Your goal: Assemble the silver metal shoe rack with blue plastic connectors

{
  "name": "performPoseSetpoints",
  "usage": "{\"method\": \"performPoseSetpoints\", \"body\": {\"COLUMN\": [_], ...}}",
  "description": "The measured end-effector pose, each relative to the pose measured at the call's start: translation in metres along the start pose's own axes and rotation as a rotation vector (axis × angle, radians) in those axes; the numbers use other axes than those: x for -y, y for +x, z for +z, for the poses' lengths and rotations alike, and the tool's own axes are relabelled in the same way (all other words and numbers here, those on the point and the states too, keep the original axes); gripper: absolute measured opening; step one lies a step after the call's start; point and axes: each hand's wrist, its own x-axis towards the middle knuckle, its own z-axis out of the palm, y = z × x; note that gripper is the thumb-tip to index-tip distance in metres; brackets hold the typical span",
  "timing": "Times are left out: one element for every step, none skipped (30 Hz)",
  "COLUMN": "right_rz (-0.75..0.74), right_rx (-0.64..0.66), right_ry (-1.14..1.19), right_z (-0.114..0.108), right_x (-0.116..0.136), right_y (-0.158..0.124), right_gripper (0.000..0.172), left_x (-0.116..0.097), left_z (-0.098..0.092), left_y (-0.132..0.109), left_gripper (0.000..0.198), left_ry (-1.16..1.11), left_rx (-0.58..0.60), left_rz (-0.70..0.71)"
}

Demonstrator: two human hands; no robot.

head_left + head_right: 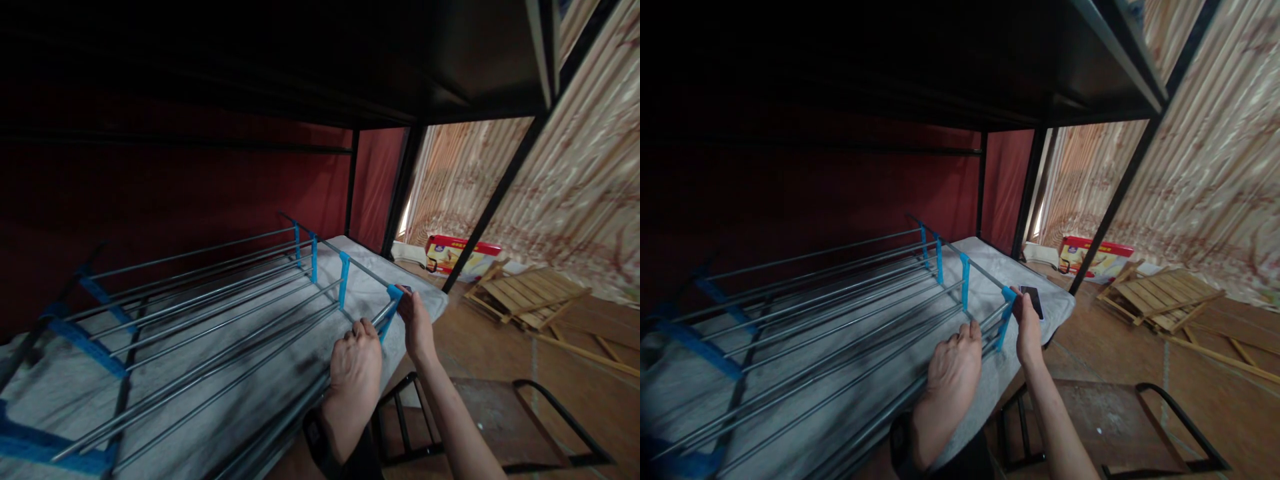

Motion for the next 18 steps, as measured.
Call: {"method": "performPoseSetpoints", "body": {"right_rz": [0.000,0.000,-0.002,-0.004,-0.007,-0.010,-0.011,-0.012,-0.010,-0.008,-0.008,-0.008,-0.008,-0.010,-0.012,-0.016,-0.018,-0.020], "right_rx": [-0.001,0.000,0.000,0.004,0.010,0.013,0.013,0.013,0.010,0.007,0.001,-0.001,-0.003,-0.005,-0.006,-0.009,-0.013,-0.020], "right_ry": [-0.002,-0.004,-0.005,-0.006,-0.008,-0.009,-0.011,-0.015,-0.020,-0.024,-0.025,-0.024,-0.023,-0.021,-0.020,-0.018,-0.017,-0.014], "right_z": [0.0002,0.0003,0.0001,-0.0003,-0.0007,-0.0011,-0.0015,-0.0016,-0.0016,-0.0014,-0.0011,-0.0006,-0.0001,0.0006,0.0013,0.0020,0.0026,0.0032], "right_x": [-0.0001,-0.0002,-0.0004,-0.0006,-0.0009,-0.0012,-0.0014,-0.0016,-0.0017,-0.0017,-0.0016,-0.0014,-0.0011,-0.0008,-0.0004,-0.0001,0.0003,0.0006], "right_y": [0.0000,0.0002,0.0004,0.0005,0.0006,0.0006,0.0004,0.0000,-0.0005,-0.0011,-0.0017,-0.0023,-0.0029,-0.0034,-0.0038,-0.0042,-0.0044,-0.0047], "right_gripper": [0.065,0.065,0.065,0.064,0.063,0.063,0.063,0.062,0.062,0.062,0.062,0.063,0.063,0.063,0.064,0.064,0.065,0.066], "left_x": [0.0004,0.0010,0.0016,0.0023,0.0030,0.0037,0.0044,0.0049,0.0054,0.0057,0.0059,0.0060,0.0060,0.0058,0.0055,0.0052,0.0048,0.0044], "left_z": [0.0009,0.0018,0.0026,0.0032,0.0037,0.0039,0.0040,0.0038,0.0034,0.0028,0.0023,0.0019,0.0017,0.0018,0.0023,0.0031,0.0041,0.0050], "left_y": [-0.0004,-0.0007,-0.0008,-0.0007,-0.0004,0.0000,0.0005,0.0010,0.0016,0.0022,0.0028,0.0035,0.0042,0.0048,0.0053,0.0055,0.0055,0.0052], "left_gripper": [0.041,0.041,0.041,0.041,0.041,0.041,0.041,0.041,0.040,0.040,0.040,0.040,0.040,0.040,0.040,0.039,0.039,0.039], "left_ry": [0.003,0.004,0.004,0.002,0.000,-0.002,-0.001,0.002,0.005,0.009,0.012,0.013,0.012,0.009,0.006,0.003,0.003,0.004], "left_rx": [-0.004,-0.002,0.000,0.000,-0.001,0.001,0.001,-0.002,-0.007,-0.011,-0.015,-0.018,-0.018,-0.011,-0.001,0.007,0.009,0.002], "left_rz": [-0.001,-0.003,-0.004,-0.003,-0.001,0.004,0.009,0.014,0.020,0.025,0.028,0.032,0.035,0.037,0.034,0.027,0.020,0.017]}}
